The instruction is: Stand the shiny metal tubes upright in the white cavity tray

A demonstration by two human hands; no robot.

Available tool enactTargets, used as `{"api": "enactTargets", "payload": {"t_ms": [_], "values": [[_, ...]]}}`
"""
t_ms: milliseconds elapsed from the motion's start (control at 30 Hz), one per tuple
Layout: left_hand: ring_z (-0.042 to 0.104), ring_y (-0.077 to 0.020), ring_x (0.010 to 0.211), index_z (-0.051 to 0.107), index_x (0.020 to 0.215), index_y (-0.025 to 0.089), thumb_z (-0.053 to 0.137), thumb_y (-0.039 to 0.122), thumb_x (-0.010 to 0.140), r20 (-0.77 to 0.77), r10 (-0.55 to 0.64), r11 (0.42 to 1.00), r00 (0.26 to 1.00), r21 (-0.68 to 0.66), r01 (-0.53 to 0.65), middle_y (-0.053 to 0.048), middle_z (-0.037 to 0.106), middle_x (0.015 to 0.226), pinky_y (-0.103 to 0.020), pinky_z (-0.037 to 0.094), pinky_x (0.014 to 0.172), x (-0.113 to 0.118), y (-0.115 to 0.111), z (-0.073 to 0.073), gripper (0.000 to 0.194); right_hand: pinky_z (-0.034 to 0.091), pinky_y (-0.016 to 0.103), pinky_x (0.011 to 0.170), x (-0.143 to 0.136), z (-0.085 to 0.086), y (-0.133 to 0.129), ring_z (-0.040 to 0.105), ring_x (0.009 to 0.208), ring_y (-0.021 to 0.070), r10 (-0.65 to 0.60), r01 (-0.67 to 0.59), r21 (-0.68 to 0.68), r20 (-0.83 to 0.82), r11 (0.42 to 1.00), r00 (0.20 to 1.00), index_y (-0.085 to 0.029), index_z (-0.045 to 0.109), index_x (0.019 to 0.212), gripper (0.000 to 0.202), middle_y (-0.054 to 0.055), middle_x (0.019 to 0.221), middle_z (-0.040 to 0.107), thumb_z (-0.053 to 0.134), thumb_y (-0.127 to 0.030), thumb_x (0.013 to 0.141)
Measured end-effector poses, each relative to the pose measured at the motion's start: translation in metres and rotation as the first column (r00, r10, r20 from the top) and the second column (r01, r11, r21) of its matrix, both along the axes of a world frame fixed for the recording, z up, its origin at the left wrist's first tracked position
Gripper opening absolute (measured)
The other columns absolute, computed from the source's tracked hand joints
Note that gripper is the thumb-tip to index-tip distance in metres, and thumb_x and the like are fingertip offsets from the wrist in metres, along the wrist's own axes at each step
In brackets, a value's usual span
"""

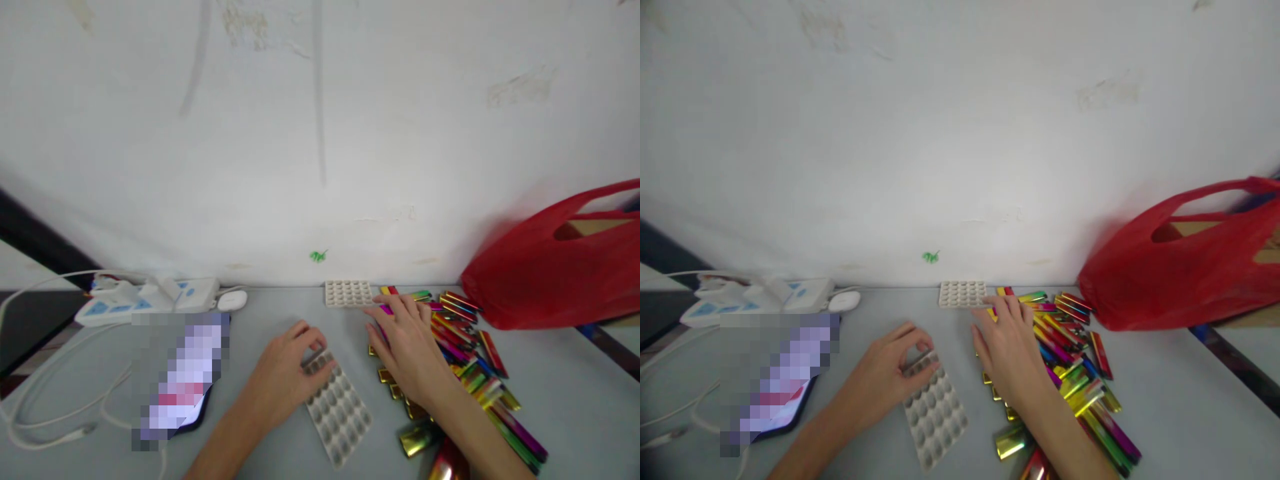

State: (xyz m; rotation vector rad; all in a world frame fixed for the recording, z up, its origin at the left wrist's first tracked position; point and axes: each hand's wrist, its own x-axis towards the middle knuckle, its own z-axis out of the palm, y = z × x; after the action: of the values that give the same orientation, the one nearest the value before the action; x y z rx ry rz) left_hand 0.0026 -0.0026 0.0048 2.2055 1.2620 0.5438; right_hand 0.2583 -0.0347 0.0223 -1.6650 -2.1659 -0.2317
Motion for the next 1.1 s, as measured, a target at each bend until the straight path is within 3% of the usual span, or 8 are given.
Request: {"api": "enactTargets", "payload": {"t_ms": [67,200,367,467,667,833,1000,1100], "values": [[0.068,-0.0186,0.081,0.072,0.101,0.024,0.077,0.028,0.095,0.007,-0.017,1.000,1.000,-0.017,0.017,0.000,0.070,0.102,-0.030,0.045,0.069,0.002,-0.001,0.001,0.009,0.041,0.053,0.100,0.007,0.001,0.001,0.059,0.122,0.0364,0.010,-0.009,0.014,-0.039,1.000,0.999,-0.022,0.077,0.127,0.029,0.015,0.132,0.073,0.051,-0.027,0.114],[0.064,-0.0172,0.073,0.072,0.114,0.026,0.073,0.027,0.094,0.020,-0.028,0.998,0.999,-0.063,0.029,0.003,0.067,0.092,-0.030,0.043,0.069,0.003,-0.001,0.003,0.020,0.039,0.048,0.096,0.020,0.001,0.003,0.062,0.112,0.0325,0.012,-0.012,-0.003,-0.060,1.000,0.998,-0.022,0.078,0.118,0.029,0.011,0.115,0.077,0.050,-0.026,0.115],[0.064,-0.0175,0.073,0.068,0.092,0.024,0.068,0.026,0.092,-0.041,-0.050,0.994,0.998,-0.104,0.046,0.005,0.064,0.077,-0.029,0.041,0.070,0.003,-0.003,0.006,0.002,0.041,0.046,0.091,0.043,0.000,0.009,0.063,0.103,0.0332,-0.107,0.107,-0.006,-0.048,0.994,0.993,-0.020,0.078,0.117,0.024,0.011,0.107,0.079,0.055,-0.026,0.112],[0.065,-0.0172,0.073,0.065,0.086,0.024,0.068,0.027,0.091,-0.069,-0.057,0.991,0.996,-0.122,0.048,0.006,0.065,0.074,-0.029,0.040,0.071,0.004,-0.005,0.008,0.007,0.043,0.046,0.091,0.057,-0.002,0.013,0.062,0.103,0.0344,-0.191,0.192,0.018,-0.042,0.981,0.981,-0.020,0.078,0.116,0.027,0.013,0.105,0.076,0.054,-0.031,0.113],[0.063,-0.0162,0.070,0.064,0.079,0.023,0.068,0.027,0.091,-0.099,-0.094,0.987,0.991,-0.138,0.080,0.006,0.066,0.072,-0.029,0.038,0.070,0.004,-0.006,0.010,0.013,0.046,0.049,0.098,0.066,-0.010,0.013,0.063,0.119,0.0360,-0.201,0.201,-0.015,0.025,0.979,0.979,-0.023,0.073,0.141,0.041,0.016,0.133,0.076,0.044,-0.039,0.117],[0.064,-0.0160,0.072,0.066,0.080,0.023,0.068,0.026,0.091,-0.091,-0.105,0.986,0.990,-0.138,0.091,0.006,0.068,0.074,-0.029,0.039,0.072,0.004,-0.005,0.010,0.011,0.040,0.060,0.118,0.060,-0.022,0.011,0.051,0.153,0.0372,-0.121,0.135,-0.134,0.106,0.982,0.987,-0.022,0.060,0.161,0.053,0.017,0.170,0.056,0.040,-0.046,0.119],[0.063,-0.0155,0.069,0.067,0.080,0.023,0.065,0.027,0.093,-0.082,-0.118,0.985,0.990,-0.136,0.106,0.005,0.069,0.073,-0.029,0.039,0.070,0.004,-0.004,0.012,0.013,0.038,0.064,0.121,0.056,-0.021,0.009,0.050,0.158,0.0351,-0.054,0.077,-0.226,0.105,0.971,0.993,-0.021,0.057,0.165,0.057,0.018,0.172,0.054,0.032,-0.046,0.120],[0.063,-0.0156,0.069,0.068,0.080,0.023,0.066,0.027,0.091,-0.077,-0.118,0.984,0.990,-0.144,0.106,0.005,0.069,0.073,-0.028,0.039,0.069,0.003,-0.004,0.012,0.012,0.039,0.065,0.119,0.053,-0.015,0.007,0.053,0.156,0.0358,-0.034,0.055,-0.228,0.097,0.972,0.995,-0.022,0.064,0.160,0.056,0.018,0.169,0.057,0.030,-0.043,0.121]]}}
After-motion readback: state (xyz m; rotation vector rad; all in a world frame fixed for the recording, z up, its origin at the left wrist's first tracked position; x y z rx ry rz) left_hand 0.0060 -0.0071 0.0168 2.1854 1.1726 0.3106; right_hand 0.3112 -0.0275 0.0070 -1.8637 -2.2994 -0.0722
